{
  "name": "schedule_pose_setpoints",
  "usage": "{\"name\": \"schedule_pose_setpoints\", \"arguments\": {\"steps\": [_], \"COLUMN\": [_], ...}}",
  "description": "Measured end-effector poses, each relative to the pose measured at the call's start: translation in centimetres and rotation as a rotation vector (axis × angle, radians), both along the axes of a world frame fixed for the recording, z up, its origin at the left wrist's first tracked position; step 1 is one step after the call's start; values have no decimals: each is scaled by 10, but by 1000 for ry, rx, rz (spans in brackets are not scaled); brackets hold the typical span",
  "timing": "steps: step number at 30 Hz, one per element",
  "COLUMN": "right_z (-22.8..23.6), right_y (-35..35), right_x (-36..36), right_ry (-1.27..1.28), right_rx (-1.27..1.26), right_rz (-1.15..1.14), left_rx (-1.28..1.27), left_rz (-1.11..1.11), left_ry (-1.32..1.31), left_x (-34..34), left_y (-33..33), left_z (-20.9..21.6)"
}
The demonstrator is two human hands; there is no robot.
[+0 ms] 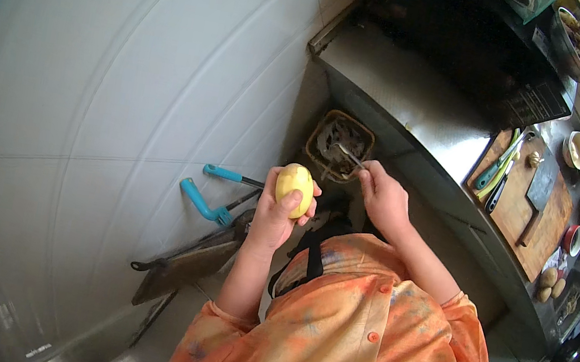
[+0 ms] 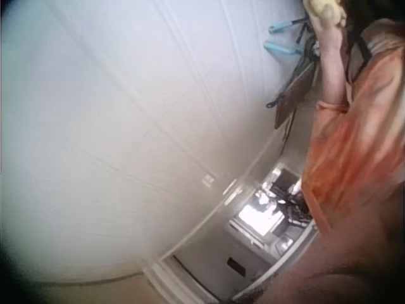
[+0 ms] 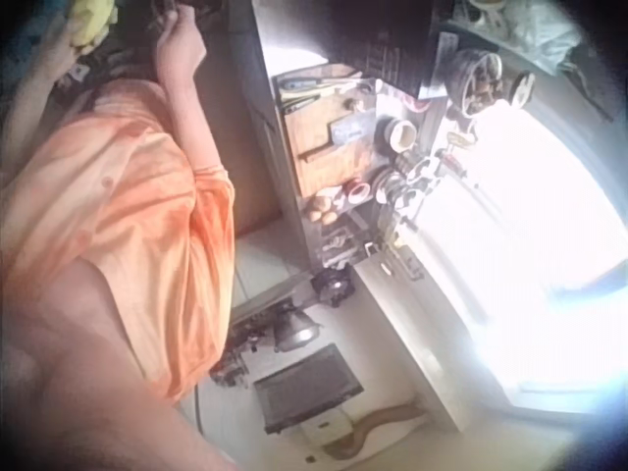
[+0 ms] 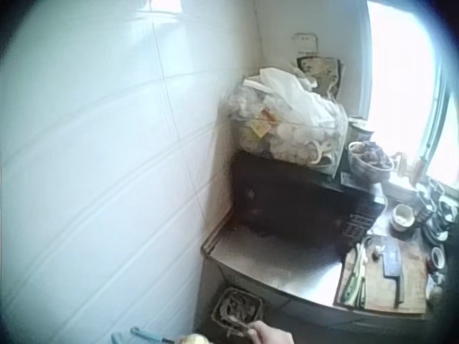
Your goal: The person retrieves potatoes from a plastic bag on the floor, selects several, and begins peeling them with a handheld peeler over a waste bin. The person stands and rotates the potatoes while removing the skin.
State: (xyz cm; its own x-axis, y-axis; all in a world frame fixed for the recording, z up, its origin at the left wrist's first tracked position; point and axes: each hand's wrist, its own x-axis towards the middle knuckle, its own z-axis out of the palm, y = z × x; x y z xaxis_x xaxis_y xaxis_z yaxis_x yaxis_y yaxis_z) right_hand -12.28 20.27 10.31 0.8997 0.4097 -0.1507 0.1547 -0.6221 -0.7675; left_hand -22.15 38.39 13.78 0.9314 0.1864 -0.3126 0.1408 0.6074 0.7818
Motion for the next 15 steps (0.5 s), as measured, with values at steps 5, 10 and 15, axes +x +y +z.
{"name": "schedule_pose_setpoints", "arguments": {"steps": [5, 10, 15], "right_z": [58, 50, 29], "right_y": [17, 19, 21], "right_x": [-16, -17, -13], "right_ry": [-284, -438, -342], "right_rx": [210, 164, 201], "right_rz": [216, 229, 180], "left_rx": [98, 134, 69], "left_rz": [-16, -77, -92], "left_ry": [47, 39, 39], "left_x": [-2, 1, 1], "left_y": [1, 0, -1], "left_z": [-1, 1, -6]}}
